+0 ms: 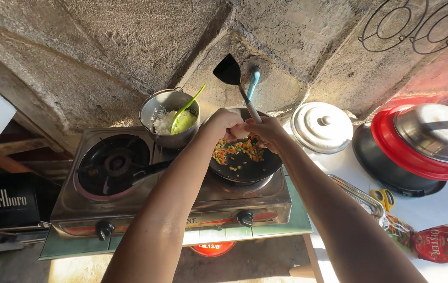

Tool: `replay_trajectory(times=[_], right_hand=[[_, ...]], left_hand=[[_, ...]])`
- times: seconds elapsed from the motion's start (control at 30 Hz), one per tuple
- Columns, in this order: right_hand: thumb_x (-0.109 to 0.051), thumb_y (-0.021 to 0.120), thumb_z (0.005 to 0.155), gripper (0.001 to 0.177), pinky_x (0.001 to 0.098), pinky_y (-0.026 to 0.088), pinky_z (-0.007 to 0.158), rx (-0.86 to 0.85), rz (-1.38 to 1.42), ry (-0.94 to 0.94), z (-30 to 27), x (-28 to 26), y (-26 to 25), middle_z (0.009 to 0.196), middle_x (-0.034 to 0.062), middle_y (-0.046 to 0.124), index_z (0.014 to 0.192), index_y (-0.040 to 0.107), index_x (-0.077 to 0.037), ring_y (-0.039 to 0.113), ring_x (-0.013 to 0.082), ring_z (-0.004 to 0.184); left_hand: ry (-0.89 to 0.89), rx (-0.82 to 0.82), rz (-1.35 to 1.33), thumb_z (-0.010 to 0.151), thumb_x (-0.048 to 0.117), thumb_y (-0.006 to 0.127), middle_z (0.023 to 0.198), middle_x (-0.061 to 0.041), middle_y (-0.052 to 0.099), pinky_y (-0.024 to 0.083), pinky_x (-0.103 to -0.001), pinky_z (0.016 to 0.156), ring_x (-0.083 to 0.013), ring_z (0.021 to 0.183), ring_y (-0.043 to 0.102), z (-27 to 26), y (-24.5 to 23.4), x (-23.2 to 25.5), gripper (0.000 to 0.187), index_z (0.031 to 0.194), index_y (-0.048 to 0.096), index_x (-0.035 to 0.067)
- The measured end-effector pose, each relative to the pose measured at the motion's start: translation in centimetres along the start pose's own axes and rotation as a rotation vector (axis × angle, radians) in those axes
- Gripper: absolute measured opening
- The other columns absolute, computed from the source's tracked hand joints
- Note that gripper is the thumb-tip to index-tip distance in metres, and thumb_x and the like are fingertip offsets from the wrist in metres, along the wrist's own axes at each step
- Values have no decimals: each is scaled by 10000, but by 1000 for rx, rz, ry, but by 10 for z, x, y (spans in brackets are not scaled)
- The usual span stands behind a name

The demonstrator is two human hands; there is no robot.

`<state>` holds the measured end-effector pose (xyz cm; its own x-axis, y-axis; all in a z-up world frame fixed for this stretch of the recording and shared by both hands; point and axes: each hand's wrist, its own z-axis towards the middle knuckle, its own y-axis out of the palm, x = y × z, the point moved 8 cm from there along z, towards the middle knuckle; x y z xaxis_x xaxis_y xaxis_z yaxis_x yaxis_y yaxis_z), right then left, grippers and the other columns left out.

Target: Cook fried rice with mixed vegetables and an egg on a gas stove.

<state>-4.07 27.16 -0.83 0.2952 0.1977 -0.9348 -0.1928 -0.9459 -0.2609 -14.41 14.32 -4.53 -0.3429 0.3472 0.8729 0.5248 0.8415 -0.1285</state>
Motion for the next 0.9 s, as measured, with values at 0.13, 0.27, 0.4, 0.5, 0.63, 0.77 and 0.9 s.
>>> replay_trajectory(times=[0.13, 0.27, 0.4, 0.5, 0.63, 0.77, 0.9], right_hand=[[-218, 841, 779, 464, 250, 363, 414, 32, 92, 67, 0, 3, 0, 786, 117, 711, 1187, 724, -30, 469, 81, 477], [-207, 845, 786, 460, 252, 384, 398, 74, 38, 87, 0, 5, -2, 774, 124, 694, 1186, 711, -23, 479, 96, 466], [-175, 824, 771, 424, 253, 371, 385, 113, 20, 125, -4, 4, 0, 757, 120, 693, 1158, 726, -33, 483, 99, 451], [-182, 803, 767, 403, 257, 401, 386, 149, -11, 127, -7, 5, 0, 759, 98, 683, 1134, 726, -33, 488, 94, 454], [-184, 798, 765, 383, 275, 376, 380, 168, -11, 73, -5, 7, 1, 750, 95, 676, 1093, 716, -6, 498, 120, 450], [-193, 809, 753, 363, 272, 384, 398, 205, -11, 46, -1, 11, -1, 757, 74, 670, 1044, 730, 8, 531, 104, 491], [-238, 811, 750, 374, 265, 399, 410, 243, -56, 28, -6, 10, -1, 758, 57, 664, 1027, 741, 2, 540, 101, 509]], left_hand=[[-16, -43, -23, 779, 38, 742, 1023, -204, 733, 662, -401, 686, -304, 875, 754, 15, 2, -7, 321, 1088, 699, -40], [9, -123, -94, 763, 45, 773, 1014, -197, 747, 663, -417, 677, -302, 862, 761, 20, 7, -9, 319, 1067, 706, -26], [42, -42, 3, 734, 94, 848, 951, -187, 751, 649, -409, 674, -284, 831, 755, -21, 5, 10, 311, 995, 741, -37], [81, -35, 25, 698, 86, 857, 927, -182, 754, 635, -418, 656, -292, 820, 755, -19, 8, 13, 317, 962, 730, -37], [106, 20, 68, 692, 89, 813, 948, -163, 758, 633, -422, 641, -280, 825, 758, 0, 14, 6, 304, 963, 733, -22], [89, 38, 73, 702, 98, 812, 938, -181, 767, 634, -416, 630, -285, 794, 769, 5, 16, 3, 302, 955, 739, -49], [78, 34, 43, 735, 95, 794, 918, -189, 773, 636, -413, 634, -278, 782, 771, 12, 19, -4, 278, 958, 748, -65]])
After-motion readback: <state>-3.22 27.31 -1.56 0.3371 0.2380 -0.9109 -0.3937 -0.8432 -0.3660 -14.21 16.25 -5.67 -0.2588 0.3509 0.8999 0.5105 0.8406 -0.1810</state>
